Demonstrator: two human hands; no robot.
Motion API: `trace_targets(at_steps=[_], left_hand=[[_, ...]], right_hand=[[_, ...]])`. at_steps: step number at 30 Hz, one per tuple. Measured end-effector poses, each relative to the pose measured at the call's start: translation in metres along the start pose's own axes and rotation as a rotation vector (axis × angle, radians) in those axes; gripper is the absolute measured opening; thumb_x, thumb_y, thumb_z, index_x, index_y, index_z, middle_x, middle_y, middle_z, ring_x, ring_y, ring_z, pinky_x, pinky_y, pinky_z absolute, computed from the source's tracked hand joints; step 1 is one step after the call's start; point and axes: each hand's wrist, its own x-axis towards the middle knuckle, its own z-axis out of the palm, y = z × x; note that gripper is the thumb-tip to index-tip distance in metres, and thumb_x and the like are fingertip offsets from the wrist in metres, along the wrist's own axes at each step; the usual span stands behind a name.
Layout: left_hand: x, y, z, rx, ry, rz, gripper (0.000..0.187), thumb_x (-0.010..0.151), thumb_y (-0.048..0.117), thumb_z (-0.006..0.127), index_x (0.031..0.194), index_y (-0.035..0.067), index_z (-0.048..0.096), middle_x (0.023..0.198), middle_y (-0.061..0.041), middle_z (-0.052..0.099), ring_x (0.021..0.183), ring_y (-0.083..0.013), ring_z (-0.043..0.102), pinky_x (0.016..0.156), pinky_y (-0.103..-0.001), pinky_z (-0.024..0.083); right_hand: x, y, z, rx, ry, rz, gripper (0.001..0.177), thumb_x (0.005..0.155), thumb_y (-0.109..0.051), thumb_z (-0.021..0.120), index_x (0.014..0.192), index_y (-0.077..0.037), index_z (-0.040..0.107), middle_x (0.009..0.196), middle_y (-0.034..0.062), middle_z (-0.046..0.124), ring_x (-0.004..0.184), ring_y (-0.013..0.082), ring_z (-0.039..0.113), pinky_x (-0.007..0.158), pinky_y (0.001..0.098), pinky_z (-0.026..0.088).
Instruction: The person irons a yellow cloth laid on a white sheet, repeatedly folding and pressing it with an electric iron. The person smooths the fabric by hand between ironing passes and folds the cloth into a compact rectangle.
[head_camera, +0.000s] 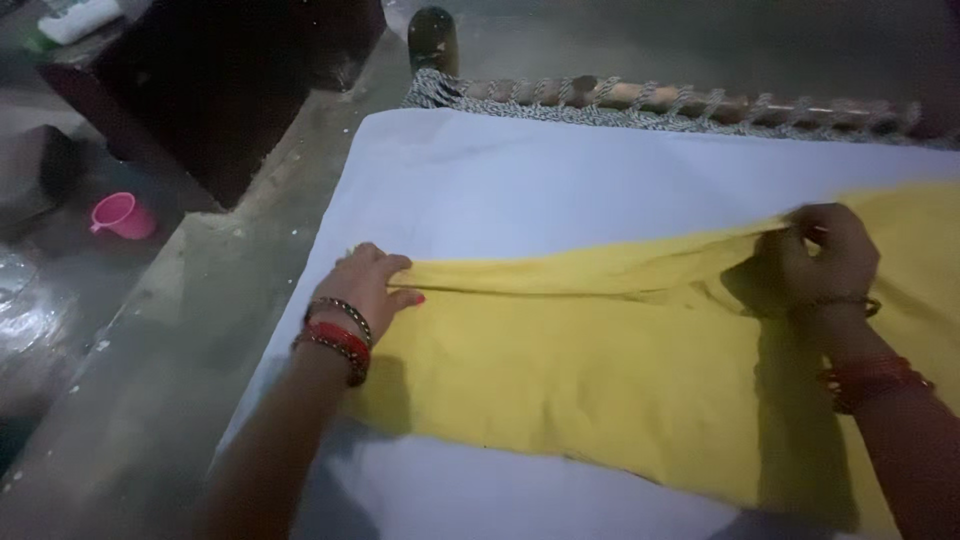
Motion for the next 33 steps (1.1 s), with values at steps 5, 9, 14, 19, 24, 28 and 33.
trace_targets(at_steps=[5, 9, 14, 19, 24, 28, 33], left_hand=[[0.022, -0.013, -0.005, 0.137, 0.246, 0.049, 0.024, 0.091, 0.030, 0.071, 0.112, 0.019, 0.076, 0.124, -0.006, 0.065, 0.120, -0.0266, 0.059, 0.104, -0.045, 0.049], [0.039, -0.021, -0.017, 0.220, 0.558, 0.179, 0.005, 0.090, 0.018, 0.075, 0.093, 0.014, 0.076, 0.112, -0.008, 0.071, 0.106, -0.0331, 0.063, 0.095, -0.047, 0.051], [0.052, -0.022, -0.017, -0.224, 0.381, -0.060, 0.015, 0.093, 0.014, 0.073, 0.104, 0.005, 0.069, 0.101, -0.016, 0.072, 0.092, -0.0346, 0.070, 0.084, -0.048, 0.056], [0.069, -0.027, 0.000, -0.439, 0.428, -0.188, 0.040, 0.089, 0.017, 0.075, 0.125, 0.011, 0.062, 0.111, -0.017, 0.070, 0.100, -0.0322, 0.071, 0.085, -0.047, 0.058], [0.076, -0.048, 0.020, -0.325, 0.328, -0.241, 0.043, 0.085, 0.026, 0.083, 0.120, 0.007, 0.067, 0.117, -0.018, 0.069, 0.105, -0.0349, 0.068, 0.090, -0.049, 0.056], [0.080, -0.070, 0.024, -0.510, 0.416, 0.037, 0.034, 0.086, 0.018, 0.082, 0.115, 0.005, 0.068, 0.107, -0.015, 0.070, 0.097, -0.0268, 0.067, 0.086, -0.044, 0.055], [0.068, -0.097, 0.017, -0.945, 0.237, 0.062, 0.016, 0.088, 0.002, 0.070, 0.102, 0.010, 0.071, 0.097, 0.000, 0.072, 0.084, -0.0120, 0.064, 0.073, -0.032, 0.054]], right_hand=[[0.010, 0.014, -0.004, -0.040, 0.039, -0.026, 0.012, 0.107, -0.014, 0.069, 0.104, -0.004, 0.064, 0.109, 0.0135, 0.071, 0.100, 0.0266, 0.073, 0.091, 0.0370, 0.059], [0.042, 0.016, 0.005, -0.025, -0.005, 0.001, 0.013, 0.106, -0.014, 0.071, 0.104, -0.003, 0.067, 0.109, 0.0141, 0.073, 0.100, 0.0270, 0.072, 0.093, 0.0382, 0.059], [0.091, -0.011, 0.030, -0.368, -0.499, 0.142, 0.030, 0.087, -0.021, 0.083, 0.114, -0.008, 0.076, 0.114, 0.0161, 0.076, 0.096, 0.0319, 0.074, 0.093, 0.0439, 0.058], [0.078, -0.094, 0.074, -0.105, -0.645, -0.025, 0.032, 0.092, -0.020, 0.072, 0.124, -0.017, 0.075, 0.125, 0.0101, 0.074, 0.112, 0.0284, 0.070, 0.103, 0.0432, 0.053], [0.063, -0.151, 0.087, -0.039, -0.869, -0.186, 0.035, 0.087, -0.032, 0.077, 0.118, -0.017, 0.073, 0.114, 0.0087, 0.074, 0.107, 0.0283, 0.069, 0.097, 0.0430, 0.054], [0.058, -0.160, 0.086, 0.022, -1.023, -0.298, 0.043, 0.077, -0.039, 0.087, 0.107, -0.012, 0.072, 0.099, 0.0084, 0.074, 0.099, 0.0253, 0.069, 0.091, 0.0407, 0.057], [0.056, -0.154, 0.091, 0.122, -0.846, -0.028, 0.031, 0.080, -0.034, 0.084, 0.101, -0.014, 0.075, 0.101, 0.0017, 0.076, 0.094, 0.0197, 0.072, 0.088, 0.0366, 0.058]])
